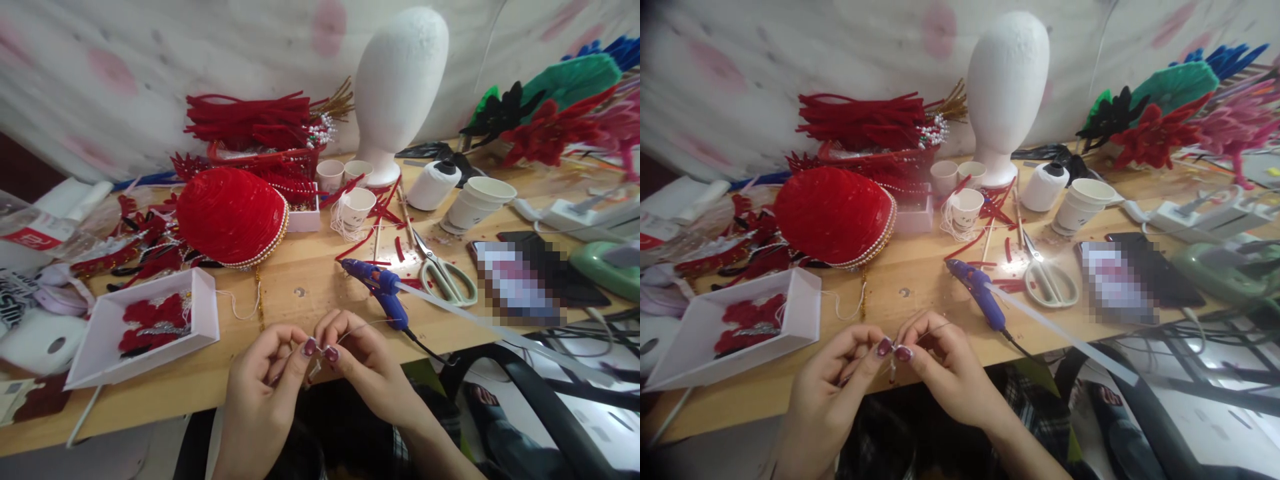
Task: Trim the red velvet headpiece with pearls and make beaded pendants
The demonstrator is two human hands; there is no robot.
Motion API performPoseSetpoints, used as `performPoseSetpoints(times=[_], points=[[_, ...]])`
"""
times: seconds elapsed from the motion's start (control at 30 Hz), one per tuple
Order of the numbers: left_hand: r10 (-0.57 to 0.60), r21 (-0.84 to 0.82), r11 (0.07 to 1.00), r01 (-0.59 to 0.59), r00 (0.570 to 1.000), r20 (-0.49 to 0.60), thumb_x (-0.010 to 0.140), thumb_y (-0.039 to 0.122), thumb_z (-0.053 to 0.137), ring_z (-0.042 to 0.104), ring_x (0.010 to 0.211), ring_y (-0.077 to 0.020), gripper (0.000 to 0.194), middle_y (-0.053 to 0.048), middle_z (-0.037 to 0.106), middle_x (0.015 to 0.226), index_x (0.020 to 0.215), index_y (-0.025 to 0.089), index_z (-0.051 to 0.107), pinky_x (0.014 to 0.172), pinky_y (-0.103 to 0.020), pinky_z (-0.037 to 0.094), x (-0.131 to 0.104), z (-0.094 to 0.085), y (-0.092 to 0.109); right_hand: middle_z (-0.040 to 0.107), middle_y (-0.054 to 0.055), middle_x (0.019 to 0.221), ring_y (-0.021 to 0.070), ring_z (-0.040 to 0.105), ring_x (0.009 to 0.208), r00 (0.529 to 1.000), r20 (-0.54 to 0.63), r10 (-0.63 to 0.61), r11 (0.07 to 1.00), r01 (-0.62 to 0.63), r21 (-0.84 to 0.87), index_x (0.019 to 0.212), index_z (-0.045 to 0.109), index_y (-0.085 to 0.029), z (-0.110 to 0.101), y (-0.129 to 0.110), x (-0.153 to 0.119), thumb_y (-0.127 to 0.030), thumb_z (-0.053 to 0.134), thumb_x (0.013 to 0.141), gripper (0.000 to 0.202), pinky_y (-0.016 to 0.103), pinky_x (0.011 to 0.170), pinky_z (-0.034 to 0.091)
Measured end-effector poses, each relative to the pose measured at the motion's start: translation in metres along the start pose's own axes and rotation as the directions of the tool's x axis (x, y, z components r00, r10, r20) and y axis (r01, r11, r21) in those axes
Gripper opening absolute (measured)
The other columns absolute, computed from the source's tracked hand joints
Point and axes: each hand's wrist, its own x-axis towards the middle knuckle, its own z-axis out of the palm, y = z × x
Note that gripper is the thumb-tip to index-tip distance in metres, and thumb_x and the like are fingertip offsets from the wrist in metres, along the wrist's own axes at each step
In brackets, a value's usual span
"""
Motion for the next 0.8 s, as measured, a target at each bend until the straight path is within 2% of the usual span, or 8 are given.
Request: performPoseSetpoints(times=[0.07,0.17,0.33,0.43,0.5,0.6,0.73,0.8], points=[[-0.008,-0.014,1.000,0.008,1.000,0.023,0.084,0.040,0.063,0.031,0.051,-0.0084,0.024,0.007,0.036,0.056,0.074,0.019,0.063,0.048,-0.021,0.027,0.001,-0.001,-0.001,0.062,0.003,0.089,0.0109,0.058,0.077,1.000,0.015,-0.001,0.998,0.000,0.069,0.083,0.062,-0.018,0.001,-0.001,0.000,-0.027,0.067,0.095,0.016,0.022,0.071,0.047],[-0.001,-0.030,1.000,0.003,0.999,0.050,0.085,0.042,0.063,0.032,0.051,-0.0085,0.025,0.007,0.037,0.057,0.075,0.019,0.063,0.048,-0.020,0.027,0.003,-0.003,-0.007,0.066,0.001,0.085,0.0084,0.058,0.069,0.999,-0.010,0.031,0.983,-0.029,0.179,0.079,0.060,-0.018,0.002,-0.001,0.002,-0.020,0.072,0.091,0.017,0.019,0.064,0.046],[0.052,-0.023,0.999,-0.050,0.991,0.122,0.087,0.045,0.062,0.033,0.050,-0.0080,0.028,0.006,0.040,0.058,0.077,0.019,0.063,0.046,-0.019,0.026,0.006,-0.005,-0.015,0.067,0.000,0.079,0.0078,0.060,0.071,0.999,-0.019,0.048,0.972,-0.042,0.232,0.077,0.062,-0.017,0.000,0.001,0.003,-0.018,0.081,0.082,0.020,0.017,0.066,0.046],[0.020,-0.035,0.999,-0.017,0.996,0.085,0.086,0.043,0.063,0.032,0.051,-0.0086,0.027,0.006,0.039,0.058,0.076,0.019,0.063,0.048,-0.020,0.027,0.005,-0.003,-0.012,0.065,-0.002,0.078,0.0065,0.058,0.068,0.997,-0.037,0.070,0.973,-0.060,0.224,0.080,0.065,-0.018,-0.001,0.004,0.003,-0.019,0.084,0.079,0.019,0.015,0.063,0.045],[0.021,-0.032,0.999,-0.020,0.999,0.049,0.085,0.042,0.063,0.032,0.052,-0.0091,0.025,0.007,0.036,0.057,0.075,0.019,0.063,0.049,-0.022,0.027,0.003,-0.001,-0.008,0.063,-0.003,0.075,0.0063,0.056,0.064,0.995,-0.055,0.078,0.982,-0.068,0.174,0.084,0.069,-0.020,-0.002,0.004,0.002,-0.021,0.084,0.079,0.016,0.015,0.060,0.045],[0.107,0.045,0.993,-0.108,0.994,0.008,0.086,0.037,0.062,0.030,0.050,-0.0091,0.021,0.007,0.033,0.056,0.074,0.020,0.064,0.048,-0.023,0.024,0.001,0.001,-0.005,0.066,0.000,0.079,0.0096,0.059,0.066,0.997,-0.057,0.059,0.998,-0.058,0.031,0.090,0.074,-0.021,-0.004,0.002,0.002,-0.026,0.080,0.084,0.010,0.019,0.060,0.047],[0.298,0.187,0.939,-0.288,0.954,-0.027,0.087,0.028,0.059,0.029,0.047,-0.0085,0.018,0.008,0.029,0.054,0.072,0.021,0.065,0.048,-0.024,0.023,0.001,0.002,-0.004,0.070,0.003,0.083,0.0144,0.062,0.078,0.997,-0.012,-0.071,0.972,0.066,-0.227,0.086,0.075,-0.020,-0.007,-0.004,0.003,-0.026,0.071,0.092,0.009,0.024,0.071,0.048],[0.335,0.218,0.921,-0.323,0.942,-0.022,0.087,0.026,0.059,0.030,0.047,-0.0083,0.017,0.008,0.028,0.055,0.072,0.022,0.065,0.048,-0.024,0.023,0.001,0.002,-0.005,0.069,0.002,0.079,0.0143,0.062,0.077,0.993,0.019,-0.120,0.950,0.120,-0.287,0.084,0.075,-0.021,-0.008,-0.007,0.004,-0.024,0.068,0.094,0.013,0.024,0.070,0.047]])
